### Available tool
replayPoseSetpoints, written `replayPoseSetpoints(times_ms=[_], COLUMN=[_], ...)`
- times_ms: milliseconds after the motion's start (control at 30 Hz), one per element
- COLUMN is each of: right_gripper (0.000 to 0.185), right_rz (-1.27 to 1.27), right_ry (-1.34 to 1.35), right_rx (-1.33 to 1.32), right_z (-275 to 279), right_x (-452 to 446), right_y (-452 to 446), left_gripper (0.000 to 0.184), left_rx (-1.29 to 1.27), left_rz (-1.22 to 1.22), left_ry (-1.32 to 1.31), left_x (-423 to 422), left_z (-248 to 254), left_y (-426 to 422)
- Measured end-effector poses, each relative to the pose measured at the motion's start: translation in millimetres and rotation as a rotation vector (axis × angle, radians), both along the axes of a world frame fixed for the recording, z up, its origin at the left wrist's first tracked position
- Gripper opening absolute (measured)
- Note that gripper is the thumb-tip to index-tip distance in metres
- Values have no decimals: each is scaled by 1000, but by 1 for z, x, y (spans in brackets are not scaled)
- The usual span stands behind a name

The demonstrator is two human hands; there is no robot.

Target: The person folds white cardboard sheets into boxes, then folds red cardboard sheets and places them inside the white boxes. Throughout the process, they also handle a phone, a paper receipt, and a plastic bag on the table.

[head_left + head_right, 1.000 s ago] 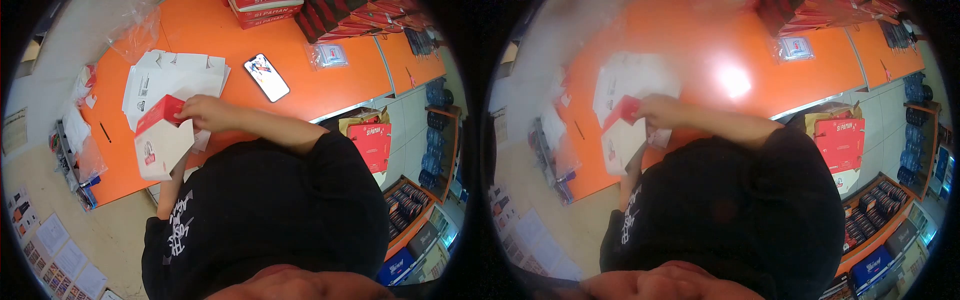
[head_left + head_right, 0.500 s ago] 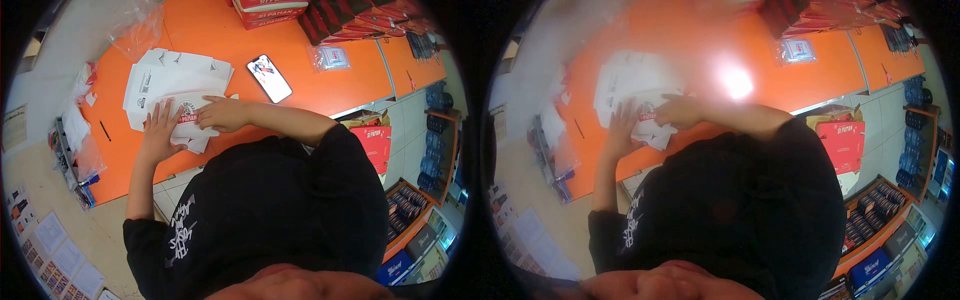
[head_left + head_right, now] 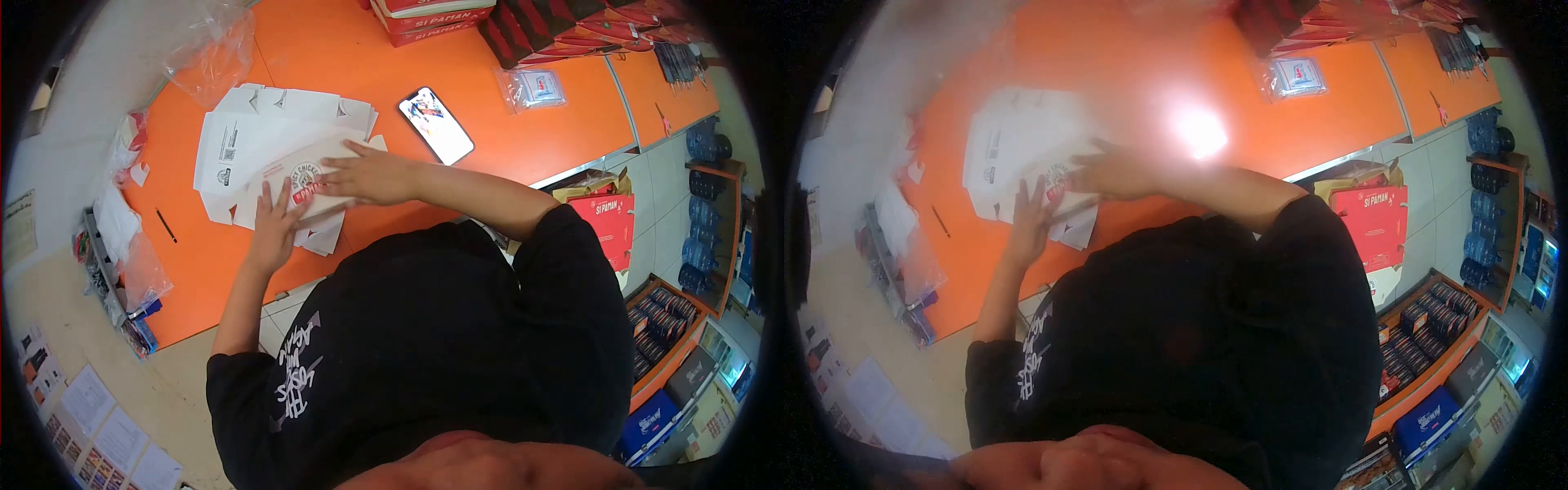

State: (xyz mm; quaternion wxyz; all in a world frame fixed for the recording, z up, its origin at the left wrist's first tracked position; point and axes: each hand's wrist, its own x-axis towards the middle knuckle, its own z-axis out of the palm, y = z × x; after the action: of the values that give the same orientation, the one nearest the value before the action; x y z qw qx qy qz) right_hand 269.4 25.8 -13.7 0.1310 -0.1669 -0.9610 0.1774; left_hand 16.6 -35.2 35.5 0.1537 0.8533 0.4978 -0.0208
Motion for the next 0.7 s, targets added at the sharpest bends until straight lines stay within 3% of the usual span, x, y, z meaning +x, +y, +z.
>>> replayPoseSetpoints(times_ms=[67, 133, 200, 267, 400, 467, 567, 700], right_gripper=[64, 67, 75, 84, 94, 98, 99, 99], right_rz=[-27, -58, -411, -1008, -1172, -1267, -1262, -1273], right_ry=[39, 76, 170, 89, 198, -142, -168, -282], right_rx=[-56, -107, -188, -287, -219, -233, -211, -380], right_z=[-3, 4, 16, 19, 11, 10, -9, 20], right_x=[7, 17, 31, 56, 96, 91, 93, 95], right_y=[-15, -26, -31, -40, -45, -48, -36, -17], left_gripper=[45, 38, 36, 34, 27, 25, 31, 63], left_rx=[59, 76, 102, 126, 108, 100, 72, 117], left_rz=[-61, 31, 88, 154, 259, 306, 334, 536], left_ry=[5, -114, -111, -113, -266, -332, -401, -251], left_x=[5, 11, 11, 11, 7, 5, 8, 17], left_z=[1, 0, -11, -16, -22, -24, -24, -24], left_y=[-12, -14, -14, -14, -6, 1, 6, -1])
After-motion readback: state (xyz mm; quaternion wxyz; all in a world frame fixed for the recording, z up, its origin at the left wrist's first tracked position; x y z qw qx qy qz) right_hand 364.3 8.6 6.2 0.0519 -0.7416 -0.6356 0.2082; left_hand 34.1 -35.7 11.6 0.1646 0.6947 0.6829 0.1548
